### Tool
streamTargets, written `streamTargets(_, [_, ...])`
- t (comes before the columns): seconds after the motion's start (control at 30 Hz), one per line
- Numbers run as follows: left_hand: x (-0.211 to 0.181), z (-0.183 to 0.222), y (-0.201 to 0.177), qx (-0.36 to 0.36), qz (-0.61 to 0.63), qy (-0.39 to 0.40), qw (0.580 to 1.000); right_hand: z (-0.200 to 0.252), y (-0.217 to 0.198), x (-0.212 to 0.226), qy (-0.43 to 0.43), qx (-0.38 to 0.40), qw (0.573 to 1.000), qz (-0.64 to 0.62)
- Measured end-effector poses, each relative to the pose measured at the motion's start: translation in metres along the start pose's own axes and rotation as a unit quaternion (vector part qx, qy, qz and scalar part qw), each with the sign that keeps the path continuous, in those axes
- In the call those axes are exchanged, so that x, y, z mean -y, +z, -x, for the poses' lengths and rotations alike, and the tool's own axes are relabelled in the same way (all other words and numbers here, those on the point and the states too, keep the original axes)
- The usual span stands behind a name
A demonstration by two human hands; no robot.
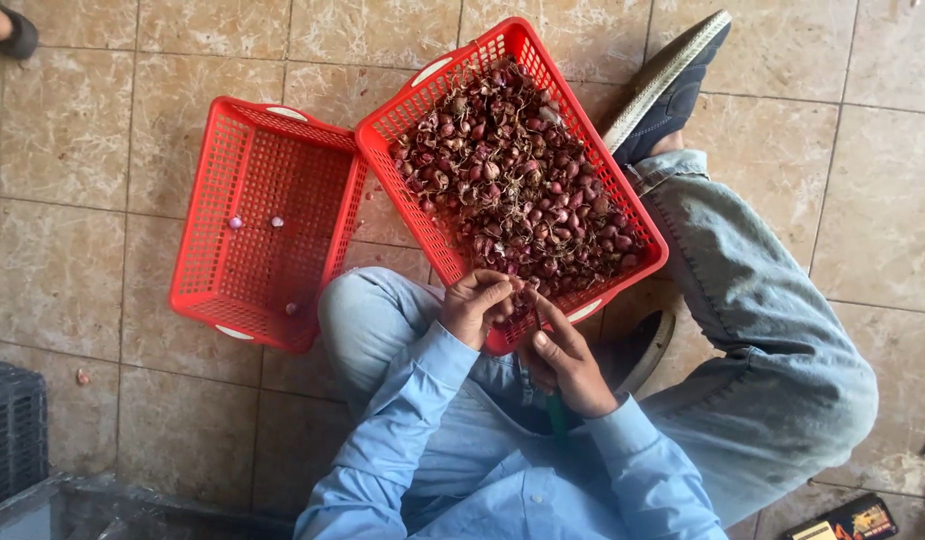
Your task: Peeling the outer skin off small red onions by hand and sorting them into a separate basket.
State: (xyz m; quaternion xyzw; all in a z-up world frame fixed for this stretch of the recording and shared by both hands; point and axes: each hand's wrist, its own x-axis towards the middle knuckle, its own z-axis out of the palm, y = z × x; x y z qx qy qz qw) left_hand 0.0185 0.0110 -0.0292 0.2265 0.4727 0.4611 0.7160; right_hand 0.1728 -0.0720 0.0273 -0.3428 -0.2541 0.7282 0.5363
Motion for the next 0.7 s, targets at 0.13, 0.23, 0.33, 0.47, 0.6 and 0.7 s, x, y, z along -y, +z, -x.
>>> streamTargets(0.13, [0.008,0.002,-0.007,0.030,0.025,-0.013,0.999,0.001,0.003,-0.001,-0.009,0.011,1.000,-0.003])
streamTargets(0.23, [0.020,0.003,-0.013,0.047,0.019,-0.005,0.999,0.001,0.003,-0.003,0.000,-0.001,1.000,0.003])
streamTargets(0.33, [0.028,0.004,-0.017,0.056,0.012,-0.008,0.998,0.000,0.005,-0.002,0.001,-0.011,1.000,0.016])
streamTargets(0.47, [0.030,0.008,-0.019,0.043,-0.021,0.032,0.998,-0.002,0.004,-0.002,0.006,-0.020,0.999,0.047])
streamTargets(0.6, [0.033,0.012,-0.022,0.030,-0.050,0.057,0.997,0.000,0.003,-0.001,0.021,-0.037,0.999,-0.009])
streamTargets(0.7, [0.022,0.018,-0.013,0.035,-0.065,0.063,0.995,0.000,0.001,-0.004,0.024,-0.039,0.998,-0.043])
